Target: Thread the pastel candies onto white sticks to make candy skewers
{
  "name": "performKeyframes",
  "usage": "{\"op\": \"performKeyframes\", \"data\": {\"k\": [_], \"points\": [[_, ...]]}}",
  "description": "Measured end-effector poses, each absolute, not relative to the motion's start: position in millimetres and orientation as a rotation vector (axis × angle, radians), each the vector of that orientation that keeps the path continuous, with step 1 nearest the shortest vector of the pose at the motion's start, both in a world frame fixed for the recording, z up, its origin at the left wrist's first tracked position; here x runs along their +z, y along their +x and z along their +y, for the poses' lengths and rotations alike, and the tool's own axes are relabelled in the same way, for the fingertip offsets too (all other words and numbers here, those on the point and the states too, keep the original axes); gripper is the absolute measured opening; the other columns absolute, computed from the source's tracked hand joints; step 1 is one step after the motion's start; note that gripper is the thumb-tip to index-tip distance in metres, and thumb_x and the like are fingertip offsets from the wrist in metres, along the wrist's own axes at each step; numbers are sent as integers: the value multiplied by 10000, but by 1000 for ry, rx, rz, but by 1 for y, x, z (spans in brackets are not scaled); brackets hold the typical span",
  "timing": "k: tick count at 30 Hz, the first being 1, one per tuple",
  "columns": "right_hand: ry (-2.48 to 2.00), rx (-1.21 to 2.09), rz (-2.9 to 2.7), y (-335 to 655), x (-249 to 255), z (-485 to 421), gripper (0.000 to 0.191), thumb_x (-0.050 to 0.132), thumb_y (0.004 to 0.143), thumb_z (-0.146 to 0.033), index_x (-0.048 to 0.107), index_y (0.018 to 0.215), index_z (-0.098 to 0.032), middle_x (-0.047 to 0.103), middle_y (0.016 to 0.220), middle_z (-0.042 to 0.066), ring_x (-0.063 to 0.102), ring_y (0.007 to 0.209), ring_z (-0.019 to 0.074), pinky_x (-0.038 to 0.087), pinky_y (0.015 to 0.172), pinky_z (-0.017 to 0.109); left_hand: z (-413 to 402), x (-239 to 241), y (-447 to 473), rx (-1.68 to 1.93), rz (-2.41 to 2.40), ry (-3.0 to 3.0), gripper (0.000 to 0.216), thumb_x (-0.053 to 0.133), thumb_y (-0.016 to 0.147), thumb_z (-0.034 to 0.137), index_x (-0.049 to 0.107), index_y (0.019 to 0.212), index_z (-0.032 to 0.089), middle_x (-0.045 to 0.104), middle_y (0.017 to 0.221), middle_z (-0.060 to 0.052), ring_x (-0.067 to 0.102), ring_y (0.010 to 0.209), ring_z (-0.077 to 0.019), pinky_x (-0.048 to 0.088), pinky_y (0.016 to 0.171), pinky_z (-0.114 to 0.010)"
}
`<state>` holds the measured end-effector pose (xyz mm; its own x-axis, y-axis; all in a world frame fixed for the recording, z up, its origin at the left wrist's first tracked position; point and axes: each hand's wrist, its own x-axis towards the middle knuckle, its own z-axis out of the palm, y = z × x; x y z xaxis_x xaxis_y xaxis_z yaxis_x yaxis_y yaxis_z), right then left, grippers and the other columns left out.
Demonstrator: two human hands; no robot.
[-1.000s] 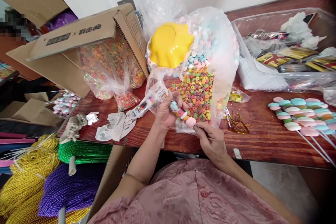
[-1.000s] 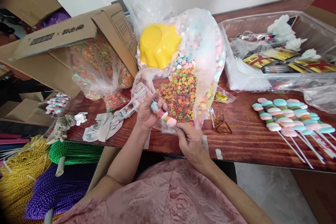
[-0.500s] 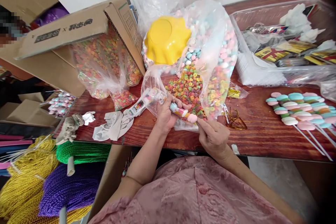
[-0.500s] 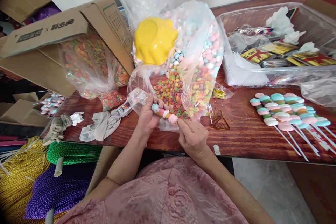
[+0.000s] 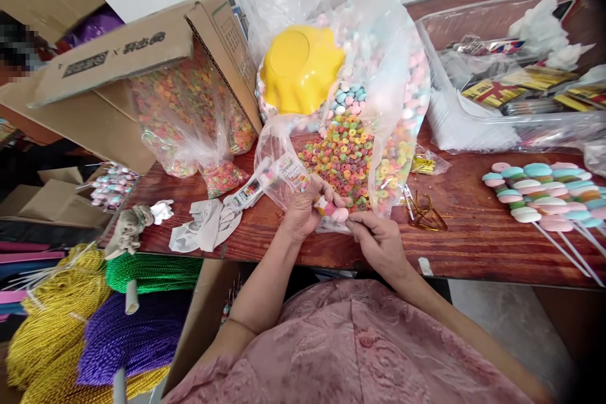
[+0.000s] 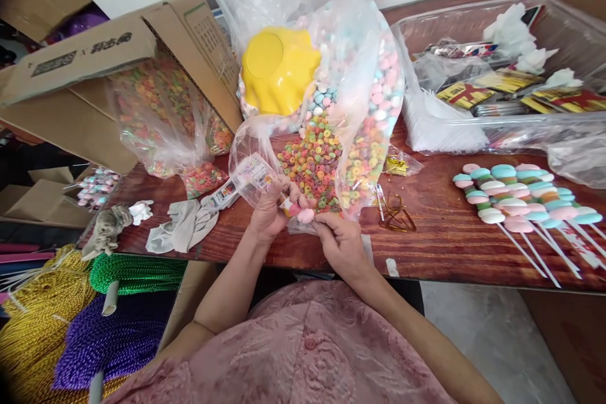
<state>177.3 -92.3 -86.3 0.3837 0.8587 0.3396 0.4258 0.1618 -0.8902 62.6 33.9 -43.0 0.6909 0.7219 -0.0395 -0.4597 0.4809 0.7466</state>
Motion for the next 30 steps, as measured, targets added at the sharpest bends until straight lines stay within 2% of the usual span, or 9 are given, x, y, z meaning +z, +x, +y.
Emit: {"op": "performKeyframes", "data": {"k": [3, 5, 9, 13, 18, 25, 30], "points": [[-1554, -82, -1482, 180, -86, -94, 159, 557, 906, -165, 715, 888, -180, 658, 671, 32, 577, 612, 150, 419, 619, 275, 29, -44, 64, 697, 422, 792, 465, 861, 651, 522, 562, 680, 167, 643, 642, 14, 705, 692, -182, 575, 731, -305], [-1545, -224, -1588, 178, -84, -92, 183, 531, 907, -117, 699, 862, -172, 664, 668, 44, 582, 602, 157, 425, 616, 281, 23, -42, 68, 680, 442, 779, 464, 854, 660, 524, 560, 674, 165, 646, 643, 11, 715, 734, -195, 574, 752, -312], [-1457, -122, -1528, 172, -75, -84, 187, 510, 925, -106, 685, 955, -167, 731, 817, 71, 677, 729, 176, 508, 692, 278, 10, -40, 78, 680, 452, 738, 478, 837, 662, 561, 555, 680, 175, 626, 631, 18, 718, 801, -209, 568, 827, -343], [-1453, 51, -1514, 173, -71, -82, 198, 505, 946, -152, 692, 997, -191, 751, 918, 79, 707, 878, 205, 542, 783, 315, 6, -40, 80, 727, 454, 689, 416, 820, 705, 507, 553, 688, 188, 614, 630, 26, 722, 857, -223, 554, 882, -371], [-1432, 66, -1492, 178, -82, -96, 200, 503, 942, -150, 691, 997, -190, 745, 813, 45, 677, 669, 158, 523, 630, 268, 14, -32, 75, 797, 567, 567, 382, 710, 817, 537, 576, 728, 190, 628, 650, 17, 728, 847, -232, 553, 882, -424], [-1551, -317, -1614, 177, -87, -105, 207, 509, 904, -88, 695, 921, -176, 687, 706, 45, 620, 644, 151, 452, 626, 265, 31, -28, 73, 967, 614, 300, 490, 587, 920, 540, 470, 601, 186, 522, 540, 52, 619, 593, -122, 559, 870, -391], [-1516, -433, -1629, 176, -84, -103, 172, 526, 892, -83, 680, 924, -154, 620, 628, 21, 546, 581, 143, 399, 584, 272, 26, -32, 70, 992, 571, 368, 475, 587, 927, 519, 487, 608, 182, 516, 537, 58, 582, 552, -102, 558, 843, -350]]}}
